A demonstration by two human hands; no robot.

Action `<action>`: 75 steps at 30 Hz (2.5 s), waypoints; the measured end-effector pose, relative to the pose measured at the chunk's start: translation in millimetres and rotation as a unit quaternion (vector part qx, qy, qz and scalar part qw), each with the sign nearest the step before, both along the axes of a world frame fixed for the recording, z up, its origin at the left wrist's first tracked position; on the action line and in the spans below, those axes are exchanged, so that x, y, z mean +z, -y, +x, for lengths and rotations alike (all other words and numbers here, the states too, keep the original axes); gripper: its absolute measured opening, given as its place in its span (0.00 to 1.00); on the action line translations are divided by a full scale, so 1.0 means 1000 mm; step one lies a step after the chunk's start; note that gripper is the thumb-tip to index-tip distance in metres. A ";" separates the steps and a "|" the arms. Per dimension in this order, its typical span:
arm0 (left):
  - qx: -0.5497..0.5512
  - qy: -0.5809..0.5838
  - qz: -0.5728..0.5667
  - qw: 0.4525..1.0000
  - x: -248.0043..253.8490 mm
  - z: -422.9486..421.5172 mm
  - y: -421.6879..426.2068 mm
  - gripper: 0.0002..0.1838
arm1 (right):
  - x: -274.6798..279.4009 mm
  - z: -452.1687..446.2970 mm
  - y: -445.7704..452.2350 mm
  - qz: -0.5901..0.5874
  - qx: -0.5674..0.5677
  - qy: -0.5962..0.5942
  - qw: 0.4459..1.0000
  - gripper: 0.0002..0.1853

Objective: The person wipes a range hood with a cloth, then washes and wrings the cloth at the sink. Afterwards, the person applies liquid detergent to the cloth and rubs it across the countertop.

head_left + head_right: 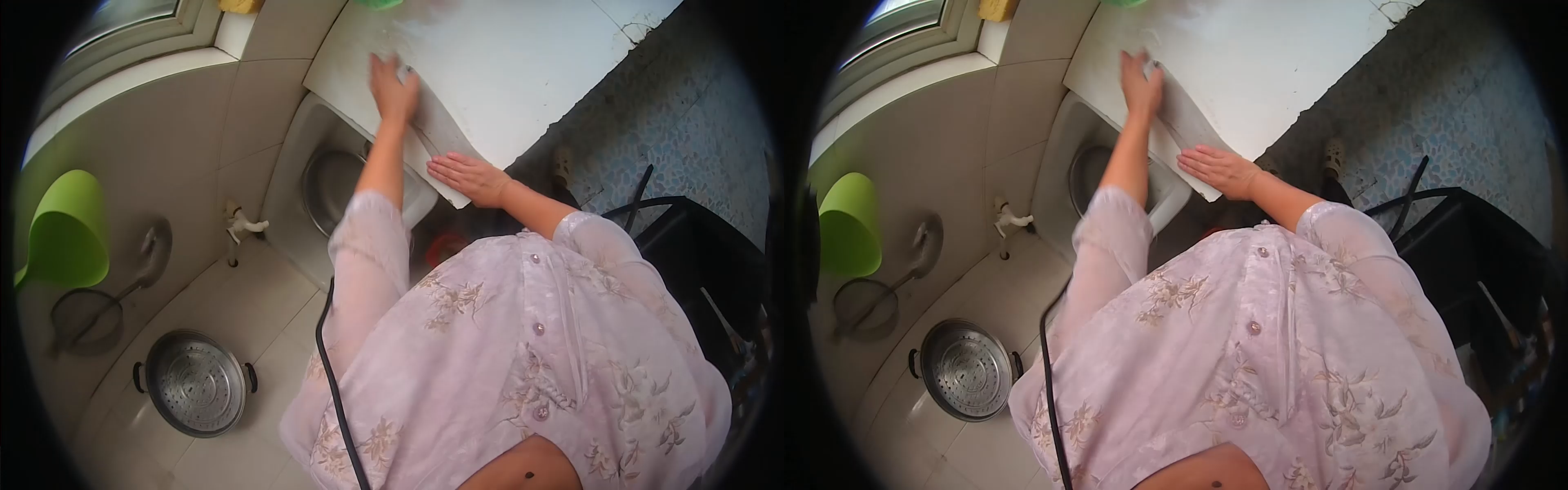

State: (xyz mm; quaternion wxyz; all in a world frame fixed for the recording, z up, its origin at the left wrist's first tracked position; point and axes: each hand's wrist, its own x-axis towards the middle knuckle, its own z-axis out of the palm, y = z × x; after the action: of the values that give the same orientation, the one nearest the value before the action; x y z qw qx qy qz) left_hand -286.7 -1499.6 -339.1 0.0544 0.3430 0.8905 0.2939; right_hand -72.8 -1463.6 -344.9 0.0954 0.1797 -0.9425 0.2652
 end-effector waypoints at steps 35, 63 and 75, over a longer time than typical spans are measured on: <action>0.190 -0.005 -0.139 0.972 0.004 -0.005 -0.011 0.33 | 0.001 0.001 0.003 0.029 -0.001 -0.016 0.999 0.28; 0.093 -0.113 -0.113 0.983 0.001 -0.011 -0.017 0.31 | 0.005 0.001 0.005 0.033 0.002 -0.012 0.999 0.29; -0.054 -0.154 -0.135 0.977 -0.001 0.020 0.002 0.29 | 0.005 0.000 0.002 0.031 0.002 0.002 1.000 0.28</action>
State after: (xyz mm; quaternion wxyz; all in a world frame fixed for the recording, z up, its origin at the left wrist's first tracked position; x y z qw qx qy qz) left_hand -267.1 -1501.6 -340.4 -0.0219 0.4208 0.9000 0.1114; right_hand -73.3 -1466.0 -339.5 0.0873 0.1840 -0.9501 0.2364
